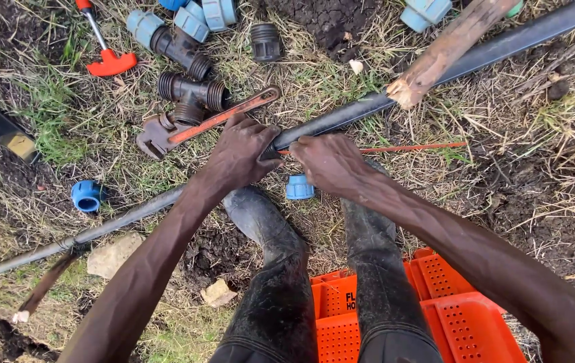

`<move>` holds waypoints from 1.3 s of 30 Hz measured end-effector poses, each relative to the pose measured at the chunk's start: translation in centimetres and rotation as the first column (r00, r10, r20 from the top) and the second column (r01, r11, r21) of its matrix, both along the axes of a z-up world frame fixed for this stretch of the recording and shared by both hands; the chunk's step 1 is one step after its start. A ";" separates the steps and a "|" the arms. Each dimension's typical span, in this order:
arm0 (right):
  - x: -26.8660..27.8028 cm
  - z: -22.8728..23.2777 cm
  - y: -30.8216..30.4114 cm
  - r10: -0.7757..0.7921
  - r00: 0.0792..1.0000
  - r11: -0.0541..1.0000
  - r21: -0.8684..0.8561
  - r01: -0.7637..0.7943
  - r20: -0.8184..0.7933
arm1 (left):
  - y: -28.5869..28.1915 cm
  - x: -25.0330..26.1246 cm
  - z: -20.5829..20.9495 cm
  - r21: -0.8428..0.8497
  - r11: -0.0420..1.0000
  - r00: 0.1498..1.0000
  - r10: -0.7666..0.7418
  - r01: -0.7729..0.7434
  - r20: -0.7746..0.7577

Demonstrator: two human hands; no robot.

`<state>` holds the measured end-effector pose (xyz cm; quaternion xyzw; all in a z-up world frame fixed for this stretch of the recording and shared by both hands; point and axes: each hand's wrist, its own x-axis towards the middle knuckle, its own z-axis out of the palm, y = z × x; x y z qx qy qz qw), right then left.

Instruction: The person assembles a section of irrigation pipe by hand. They insert a black threaded connector into a pipe end, then slide a blue compression nut and ring over the pipe. They use an orange plastic strip to mark the pipe before tightening the blue nut to secure the joint.

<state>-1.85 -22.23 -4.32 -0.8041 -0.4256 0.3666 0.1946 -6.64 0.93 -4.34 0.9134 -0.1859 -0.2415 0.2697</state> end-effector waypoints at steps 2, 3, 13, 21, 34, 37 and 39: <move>0.5 1.1 -0.1 0.041 0.997 0.999 -0.003 -0.042 -0.060 | 0.4 -0.6 -0.4 0.037 0.999 1.000 0.010 -0.010 -0.012; 1.3 2.1 -0.1 0.048 0.996 0.999 0.000 -0.048 -0.075 | 0.7 -0.6 -0.8 0.039 0.999 0.999 0.017 -0.016 -0.027; 1.2 2.9 0.9 -0.166 0.931 0.986 -0.081 0.147 -0.325 | 0.4 -0.2 0.8 0.204 0.977 0.994 -0.040 0.060 -0.102; 2.0 3.5 1.3 -0.239 0.927 0.968 0.006 0.252 -0.290 | 0.3 1.5 3.3 0.301 0.945 0.942 -0.020 0.127 -0.334; 5.2 2.6 2.9 -0.239 0.788 0.971 -0.148 0.188 -0.568 | 1.4 -1.7 0.7 0.045 0.996 0.997 0.076 -0.077 0.008; 6.5 2.8 3.9 -0.219 0.786 0.973 -0.192 0.130 -0.578 | 1.1 -1.7 1.0 0.052 0.994 0.995 0.101 -0.100 0.000; 6.4 2.7 3.8 -0.214 0.796 0.970 -0.219 0.105 -0.566 | 0.6 -1.8 1.3 0.047 0.994 0.995 0.102 -0.102 0.009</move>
